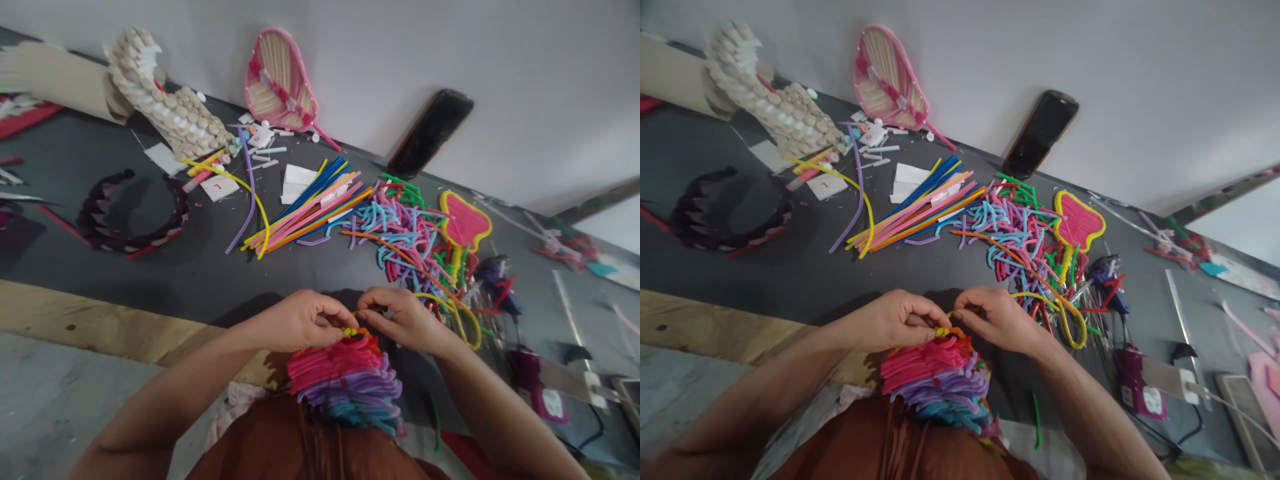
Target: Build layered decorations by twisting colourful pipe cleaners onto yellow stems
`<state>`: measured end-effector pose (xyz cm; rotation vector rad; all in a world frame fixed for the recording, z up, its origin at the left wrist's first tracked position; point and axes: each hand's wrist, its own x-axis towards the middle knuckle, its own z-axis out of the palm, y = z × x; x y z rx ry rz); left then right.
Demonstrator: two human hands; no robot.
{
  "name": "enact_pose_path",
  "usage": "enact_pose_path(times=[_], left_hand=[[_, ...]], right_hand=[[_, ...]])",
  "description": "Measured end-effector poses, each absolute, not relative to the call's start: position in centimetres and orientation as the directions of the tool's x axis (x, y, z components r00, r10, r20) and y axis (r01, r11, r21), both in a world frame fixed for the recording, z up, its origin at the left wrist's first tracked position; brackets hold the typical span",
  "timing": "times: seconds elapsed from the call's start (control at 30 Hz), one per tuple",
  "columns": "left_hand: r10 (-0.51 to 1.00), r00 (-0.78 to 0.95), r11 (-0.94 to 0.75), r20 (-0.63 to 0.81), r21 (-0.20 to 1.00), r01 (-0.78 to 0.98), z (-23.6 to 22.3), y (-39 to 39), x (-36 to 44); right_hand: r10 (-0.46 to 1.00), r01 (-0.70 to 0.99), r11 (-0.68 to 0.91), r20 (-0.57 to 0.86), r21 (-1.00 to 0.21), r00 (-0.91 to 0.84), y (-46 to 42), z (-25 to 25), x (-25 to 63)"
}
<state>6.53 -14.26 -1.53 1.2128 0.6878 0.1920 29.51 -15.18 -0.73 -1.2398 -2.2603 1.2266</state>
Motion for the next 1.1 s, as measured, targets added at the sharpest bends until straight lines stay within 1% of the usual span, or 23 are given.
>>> enact_pose_path(times=[0.17, 0.33, 0.43, 0.5, 0.6, 0.7, 0.87, 1.0, 1.1], left_hand=[[0.476, 0.784, 0.433, -0.399, 0.882, 0.186, -1.6, -14.3, 6.7], [0.553, 0.729, 0.518, -0.404, 0.852, 0.080, -2.4, -14.5, 6.9], [0.540, 0.736, 0.543, -0.408, 0.837, 0.066, -2.7, -14.6, 7.0], [0.511, 0.768, 0.533, -0.387, 0.843, 0.071, -2.7, -14.5, 7.1], [0.461, 0.805, 0.470, -0.373, 0.872, 0.135, -2.4, -14.2, 7.1], [0.468, 0.796, 0.406, -0.384, 0.893, 0.192, -2.1, -14.0, 7.0], [0.450, 0.803, 0.427, -0.392, 0.884, 0.192, -2.1, -14.1, 7.0], [0.441, 0.827, 0.431, -0.349, 0.891, 0.146, -2.6, -14.0, 7.0], [0.418, 0.833, 0.468, -0.362, 0.872, 0.144, -2.8, -14.0, 7.0]], right_hand=[[0.809, 0.567, 0.286, -0.122, -0.773, -0.574, -15.1, -0.4, 29.5], [0.832, 0.569, 0.316, -0.066, -0.759, -0.550, -15.5, 0.6, 29.3], [0.823, 0.550, 0.342, -0.039, -0.762, -0.566, -15.6, 1.2, 29.3], [0.808, 0.536, 0.376, -0.015, -0.756, -0.588, -15.6, 1.6, 29.2], [0.784, 0.518, 0.431, 0.023, -0.739, -0.621, -15.6, 2.0, 29.0], [0.754, 0.494, 0.490, 0.066, -0.718, -0.653, -15.6, 2.2, 28.8], [0.748, 0.491, 0.537, 0.118, -0.686, -0.654, -15.4, 2.3, 28.4], [0.747, 0.486, 0.535, 0.118, -0.691, -0.654, -14.9, 2.0, 28.0], [0.737, 0.468, 0.537, 0.122, -0.702, -0.664, -14.6, 1.7, 27.7]])
